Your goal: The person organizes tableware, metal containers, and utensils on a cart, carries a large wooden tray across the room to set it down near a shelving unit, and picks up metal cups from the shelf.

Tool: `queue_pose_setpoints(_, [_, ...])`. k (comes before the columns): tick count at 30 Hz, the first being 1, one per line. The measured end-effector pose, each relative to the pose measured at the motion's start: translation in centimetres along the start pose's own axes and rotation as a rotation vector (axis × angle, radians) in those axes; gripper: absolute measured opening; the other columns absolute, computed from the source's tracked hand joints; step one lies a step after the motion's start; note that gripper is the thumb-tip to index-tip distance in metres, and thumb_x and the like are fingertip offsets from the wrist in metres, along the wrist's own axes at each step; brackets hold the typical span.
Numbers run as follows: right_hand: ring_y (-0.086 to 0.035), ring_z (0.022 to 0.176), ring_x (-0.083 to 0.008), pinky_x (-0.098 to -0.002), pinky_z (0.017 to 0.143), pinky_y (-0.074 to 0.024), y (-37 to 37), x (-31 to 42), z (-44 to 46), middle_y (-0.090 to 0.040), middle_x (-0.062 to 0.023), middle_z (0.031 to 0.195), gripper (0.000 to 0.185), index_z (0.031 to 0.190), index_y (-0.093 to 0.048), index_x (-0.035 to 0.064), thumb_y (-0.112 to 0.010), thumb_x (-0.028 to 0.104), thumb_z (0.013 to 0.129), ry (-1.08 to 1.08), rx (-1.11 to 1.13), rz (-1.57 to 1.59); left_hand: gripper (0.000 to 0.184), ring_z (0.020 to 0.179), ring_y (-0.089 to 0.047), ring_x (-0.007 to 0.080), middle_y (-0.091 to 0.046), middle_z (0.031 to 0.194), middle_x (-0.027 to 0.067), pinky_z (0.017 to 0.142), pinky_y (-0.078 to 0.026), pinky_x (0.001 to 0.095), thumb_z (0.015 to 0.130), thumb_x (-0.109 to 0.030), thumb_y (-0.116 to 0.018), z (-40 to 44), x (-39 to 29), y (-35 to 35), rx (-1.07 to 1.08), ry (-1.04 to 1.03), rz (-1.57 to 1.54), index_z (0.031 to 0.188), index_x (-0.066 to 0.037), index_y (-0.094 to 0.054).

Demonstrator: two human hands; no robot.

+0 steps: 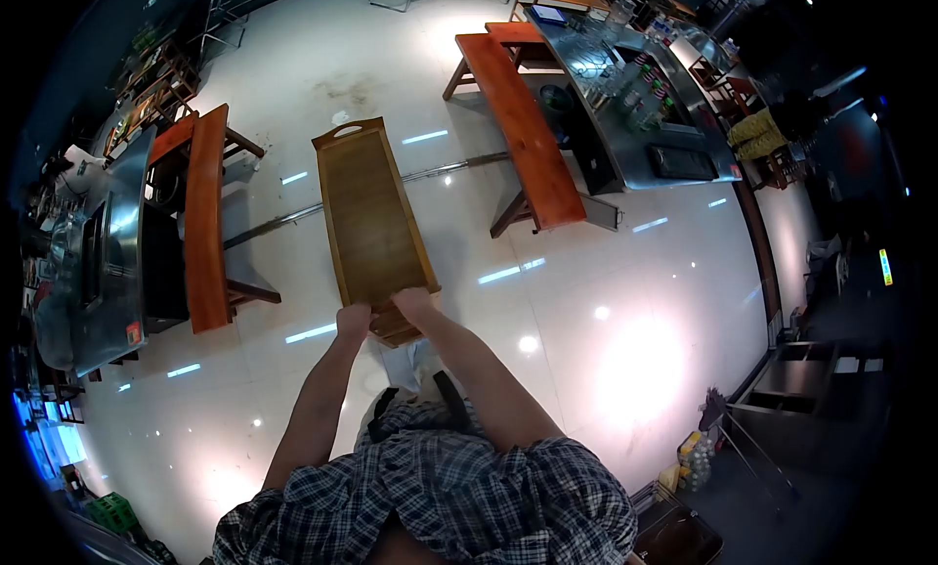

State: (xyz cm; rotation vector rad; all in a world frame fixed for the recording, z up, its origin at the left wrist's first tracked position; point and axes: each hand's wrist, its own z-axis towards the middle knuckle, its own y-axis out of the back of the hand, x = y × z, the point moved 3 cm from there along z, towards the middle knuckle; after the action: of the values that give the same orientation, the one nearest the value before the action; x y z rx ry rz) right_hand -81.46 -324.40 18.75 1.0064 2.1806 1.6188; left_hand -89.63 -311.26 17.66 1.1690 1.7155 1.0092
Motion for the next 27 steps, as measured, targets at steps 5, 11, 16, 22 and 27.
queue_pose_setpoints(5, [-0.064,0.084,-0.0258,-0.0368,0.067,-0.0524,-2.7,0.8,-4.6,-0.066,-0.0084,0.090,0.019,0.091,-0.064,0.0130,-0.046,0.016,0.084,-0.039,0.063,0.003,0.022,0.078,-0.064,0.0258,-0.065,0.083,0.0078,0.063,-0.050,0.0372,0.079,-0.032,-0.060,-5.0,-2.4,-1.2,0.055,-0.005,0.006,0.082,-0.011,-0.064])
queue_pose_setpoints(11, [-0.064,0.084,-0.0252,-0.0372,0.069,-0.0520,-5.3,3.2,-10.3,-0.066,-0.0078,0.088,0.018,0.090,-0.064,0.0129,-0.047,0.016,0.082,-0.036,0.012,0.009,0.019,0.079,-0.064,0.0248,-0.064,0.084,0.0063,0.065,-0.050,0.0380,0.081,-0.031,-0.058,-11.0,-3.2,-4.5,-0.015,-0.030,0.032,0.084,-0.013,-0.061])
queue_pose_setpoints(16, [-0.064,0.084,-0.0258,-0.0376,0.070,-0.0519,-6.8,4.2,-15.4,-0.066,-0.0087,0.087,0.018,0.090,-0.065,0.0135,-0.049,0.016,0.081,-0.057,-0.016,0.028,0.014,0.079,-0.063,0.0250,-0.063,0.084,0.0070,0.066,-0.049,0.0398,0.081,-0.026,-0.057,-14.8,-3.6,-8.5,-0.002,-0.021,-0.018,0.084,-0.012,-0.059])
queue_pose_setpoints(22, [-0.064,0.085,-0.0252,-0.0367,0.071,-0.0521,-10.3,0.5,-20.3,-0.067,-0.0086,0.088,0.018,0.086,-0.067,0.0104,-0.050,0.014,0.080,-0.106,0.064,-0.024,0.016,0.080,-0.062,0.0276,-0.063,0.087,0.0085,0.067,-0.049,0.0406,0.080,-0.025,-0.058,-17.6,-9.0,-9.9,0.024,-0.193,-0.088,0.090,-0.012,-0.058])
queue_pose_setpoints(27, [-0.064,0.088,-0.0247,-0.0359,0.072,-0.0519,-10.2,-4.5,-25.7,-0.066,-0.0089,0.093,0.020,0.088,-0.068,0.0097,-0.050,0.014,0.080,-0.143,0.150,-0.079,0.017,0.085,-0.061,0.0308,-0.063,0.090,0.0108,0.068,-0.049,0.0434,0.080,-0.025,-0.059,-18.6,-16.6,-11.7,0.150,-0.281,-0.124,0.090,-0.011,-0.059])
